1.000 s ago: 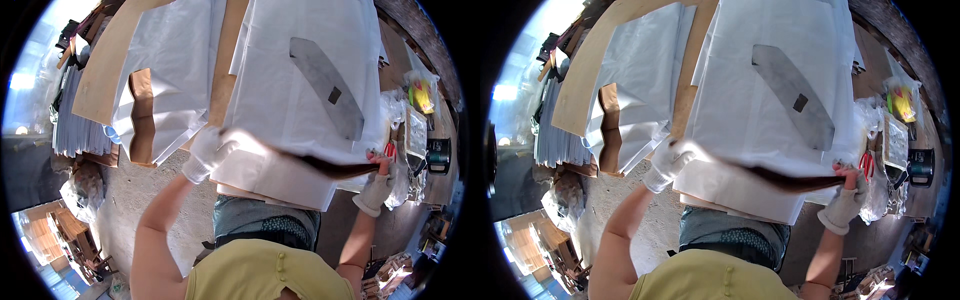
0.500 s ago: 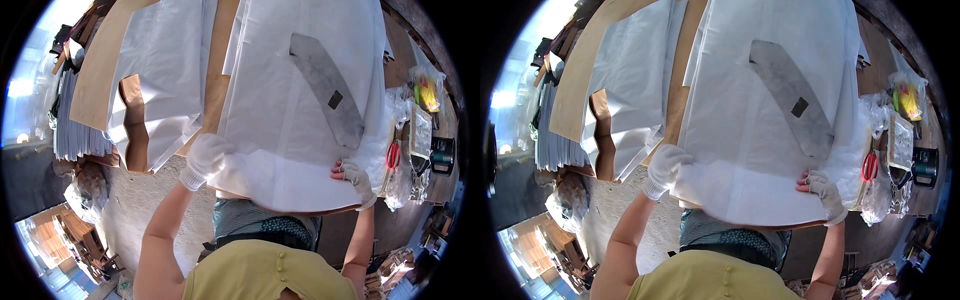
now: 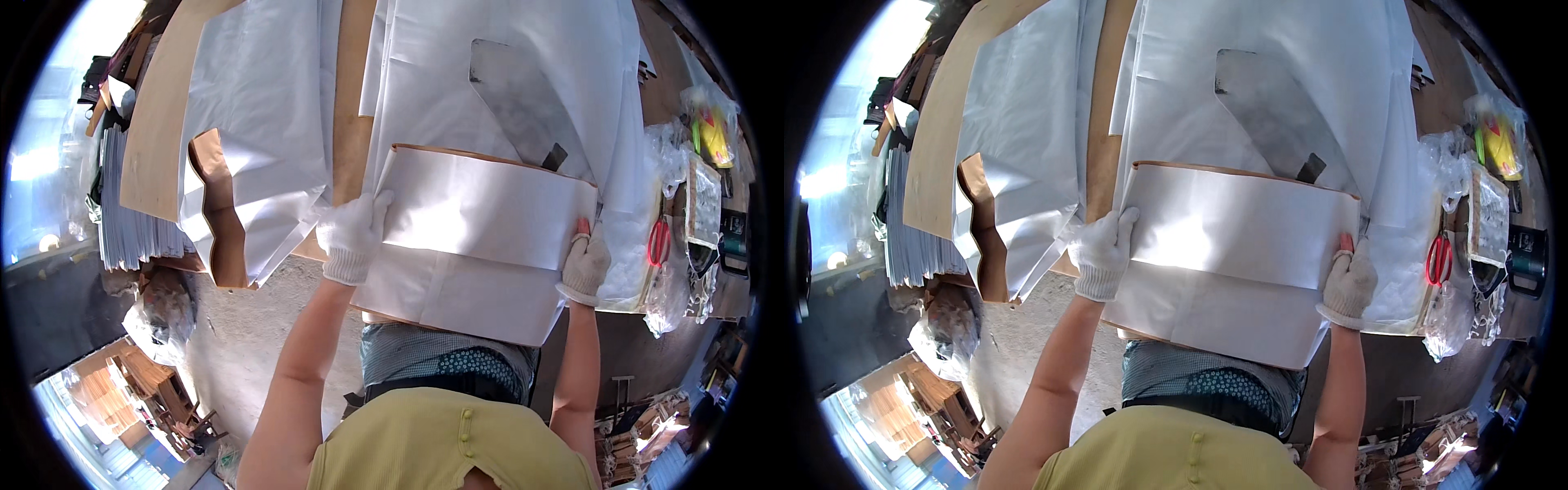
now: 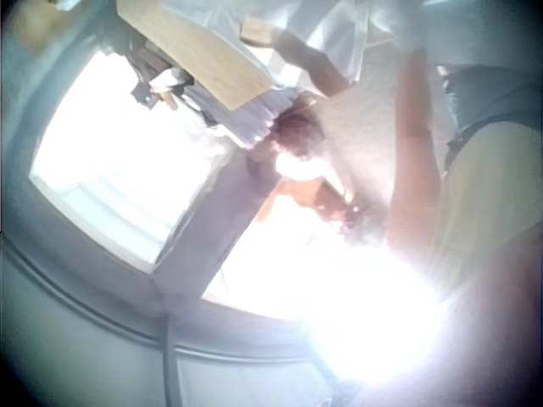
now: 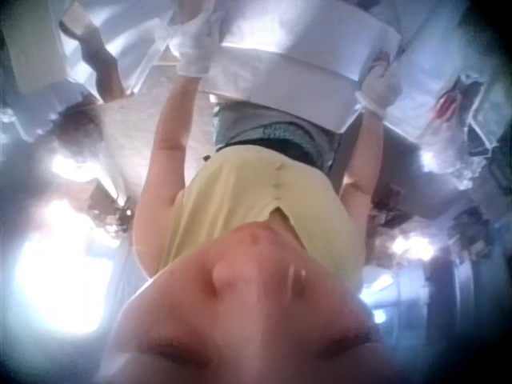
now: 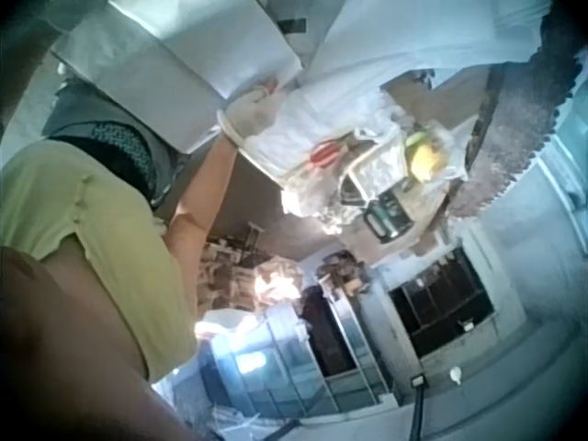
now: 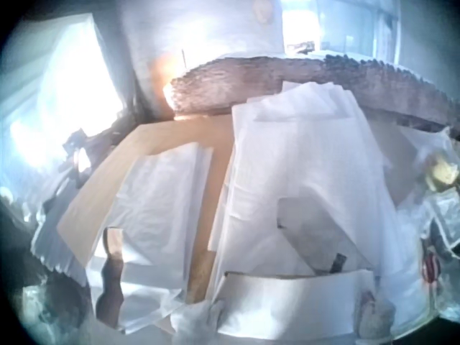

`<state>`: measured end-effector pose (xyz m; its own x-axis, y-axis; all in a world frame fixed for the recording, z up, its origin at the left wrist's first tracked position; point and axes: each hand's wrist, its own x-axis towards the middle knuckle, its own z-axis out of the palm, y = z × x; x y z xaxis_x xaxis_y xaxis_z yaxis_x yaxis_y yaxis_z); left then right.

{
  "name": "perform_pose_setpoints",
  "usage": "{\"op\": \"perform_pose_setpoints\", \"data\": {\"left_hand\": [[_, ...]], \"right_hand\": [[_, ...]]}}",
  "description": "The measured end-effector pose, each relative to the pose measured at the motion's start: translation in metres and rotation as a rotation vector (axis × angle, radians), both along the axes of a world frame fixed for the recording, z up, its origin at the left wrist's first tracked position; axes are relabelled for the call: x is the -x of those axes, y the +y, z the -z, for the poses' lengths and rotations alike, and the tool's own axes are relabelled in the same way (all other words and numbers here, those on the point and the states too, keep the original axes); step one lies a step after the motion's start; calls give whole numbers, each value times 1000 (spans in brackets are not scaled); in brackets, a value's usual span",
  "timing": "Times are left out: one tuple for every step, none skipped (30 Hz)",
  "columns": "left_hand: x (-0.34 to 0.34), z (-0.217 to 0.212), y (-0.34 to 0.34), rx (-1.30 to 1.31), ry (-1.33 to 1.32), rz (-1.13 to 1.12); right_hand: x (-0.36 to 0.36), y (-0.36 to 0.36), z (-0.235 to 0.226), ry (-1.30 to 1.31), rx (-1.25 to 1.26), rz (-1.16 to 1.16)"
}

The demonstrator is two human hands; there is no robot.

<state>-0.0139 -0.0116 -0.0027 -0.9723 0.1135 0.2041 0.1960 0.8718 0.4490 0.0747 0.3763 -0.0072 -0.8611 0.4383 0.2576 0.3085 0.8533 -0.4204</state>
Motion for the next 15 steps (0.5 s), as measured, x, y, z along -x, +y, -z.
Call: {"op": "perform_pose_setpoints", "data": {"left_hand": [[1,0,1,32,-14,-7],[-1,-1,2,129,-32,-16],[-3,-4,4,223,-44,-23],[-2,-4,8,269,50,-20],[3,-5,13,317,150,-26],[9,-1,24,308,351,-16],[11,-3,33,303,550,-10],[5,-10,39,157,422,161],[6,-6,47,100,451,291],[11,-1,60,37,467,437],[7,-1,60,14,392,444],[6,-7,62,-6,321,449],[6,-7,62,-4,321,442],[7,-7,63,-1,321,434],[7,-5,65,-6,320,428]], "right_hand": [[-1,1,1,-45,4,-5],[-1,2,0,-90,9,-10],[-1,3,-1,-130,12,-12],[1,4,-2,-143,-3,-23],[6,6,-3,-157,-18,-35],[5,7,-3,-176,-35,-41],[6,9,1,-136,-54,-53],[6,15,5,-96,-74,-65],[6,15,9,-54,-91,-90],[4,17,11,-94,-64,-74],[3,18,9,-134,-38,-59],[4,21,5,-168,-10,-45],[6,22,3,-201,86,-13],[8,23,0,-235,182,19],[9,24,-4,-270,273,56]]}}
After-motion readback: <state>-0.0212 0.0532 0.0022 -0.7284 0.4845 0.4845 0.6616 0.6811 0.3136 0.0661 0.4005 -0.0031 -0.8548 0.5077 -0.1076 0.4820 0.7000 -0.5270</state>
